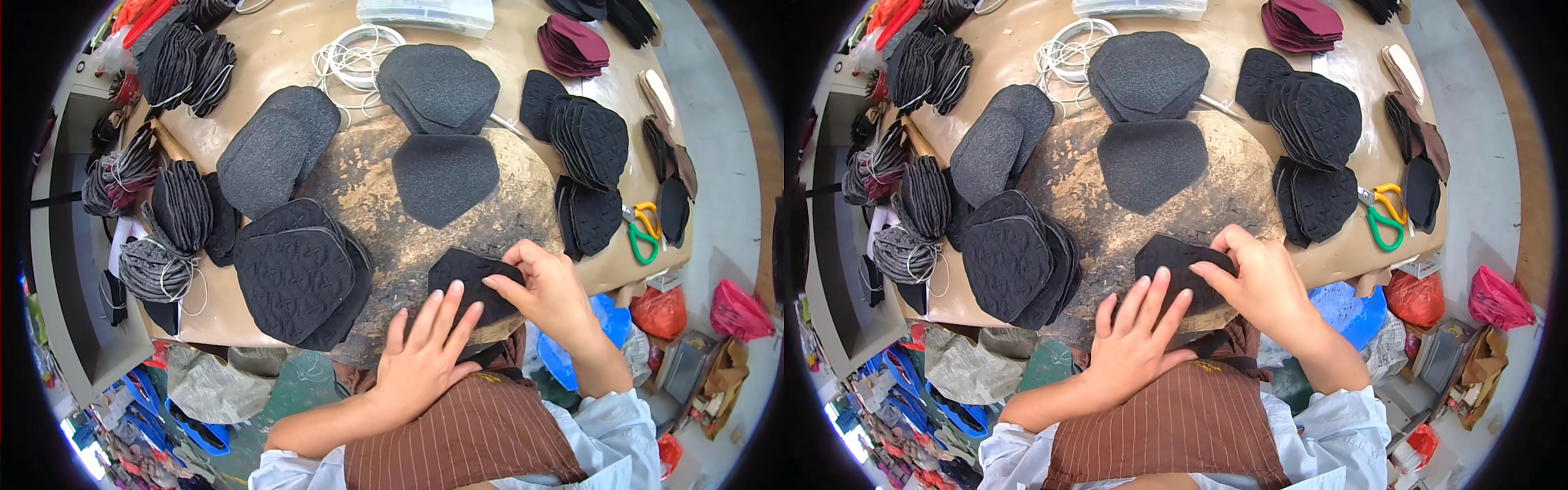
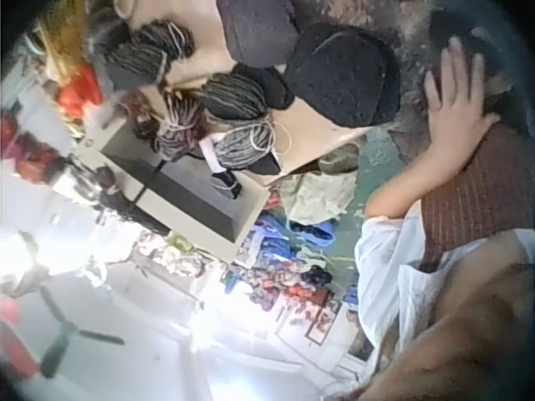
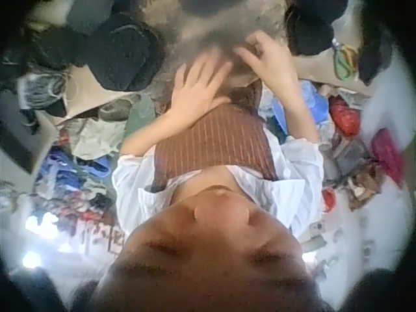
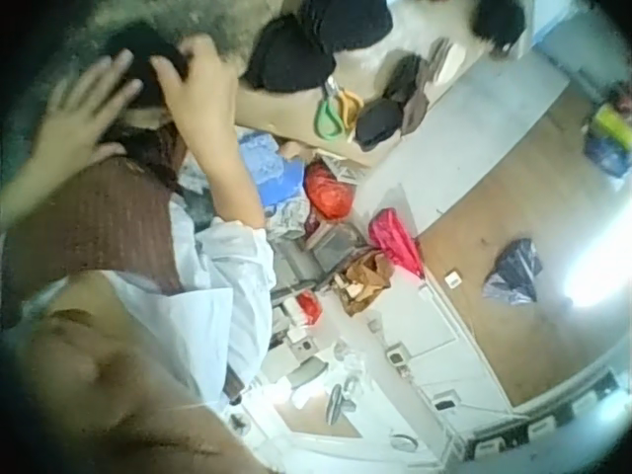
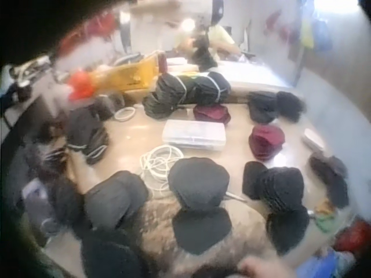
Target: The person repeatedly picks up small black fabric pieces from a table, aligns them, and stacks them into neat piles. They handle the pieces one at a time, occasionally adjusting the stacks and moving them to different positions on the table.
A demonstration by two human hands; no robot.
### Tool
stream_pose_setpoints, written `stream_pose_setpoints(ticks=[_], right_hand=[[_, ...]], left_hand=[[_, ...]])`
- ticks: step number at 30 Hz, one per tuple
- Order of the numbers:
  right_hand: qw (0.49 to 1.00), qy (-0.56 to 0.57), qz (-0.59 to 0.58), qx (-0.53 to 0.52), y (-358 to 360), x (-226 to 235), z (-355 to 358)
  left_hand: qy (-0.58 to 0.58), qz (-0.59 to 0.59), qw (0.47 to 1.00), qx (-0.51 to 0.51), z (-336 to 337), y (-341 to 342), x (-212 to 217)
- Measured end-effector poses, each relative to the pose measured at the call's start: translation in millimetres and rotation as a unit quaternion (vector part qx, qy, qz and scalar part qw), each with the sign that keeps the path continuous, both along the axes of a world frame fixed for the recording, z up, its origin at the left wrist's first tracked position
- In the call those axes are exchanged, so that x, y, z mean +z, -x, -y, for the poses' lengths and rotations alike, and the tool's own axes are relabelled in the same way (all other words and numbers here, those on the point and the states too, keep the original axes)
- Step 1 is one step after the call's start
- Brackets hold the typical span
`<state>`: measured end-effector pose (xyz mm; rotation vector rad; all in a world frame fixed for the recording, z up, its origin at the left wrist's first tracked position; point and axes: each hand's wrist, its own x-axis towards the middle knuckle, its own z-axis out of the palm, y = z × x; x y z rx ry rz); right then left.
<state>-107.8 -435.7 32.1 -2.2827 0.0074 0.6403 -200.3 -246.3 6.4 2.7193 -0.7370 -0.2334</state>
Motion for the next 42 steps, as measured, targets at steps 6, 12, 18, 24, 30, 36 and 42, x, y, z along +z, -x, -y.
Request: stream_pose_setpoints(ticks=[6,12,18,24,30,36,42], right_hand=[[0.986,-0.024,0.141,0.090,1.5,0.8,7.8],[0.944,-0.257,0.139,0.150,-15.7,18.2,18.0],[0.916,-0.030,0.399,0.011,-86.6,-24.0,-16.7],[0.980,-0.192,0.054,0.029,-68.6,-7.3,-13.9],[0.970,-0.216,-0.108,0.006,-9.3,0.5,35.5],[0.927,0.128,0.337,-0.101,-14.7,-10.4,110.8],[0.934,0.179,0.298,-0.078,-17.0,-23.5,119.4]], left_hand=[[0.200,0.020,0.974,0.107,7.5,-33.9,3.5],[0.523,-0.060,0.817,0.237,-30.4,-14.7,38.8],[0.396,0.129,0.822,0.389,-106.8,-53.3,54.9],[0.211,0.240,0.927,0.198,-54.3,-9.9,61.2],[0.111,0.018,0.994,0.000,0.7,-0.4,8.2],[0.056,-0.016,0.998,0.000,5.0,14.2,-0.6],[0.060,-0.024,0.998,0.017,7.8,21.1,-2.4]])
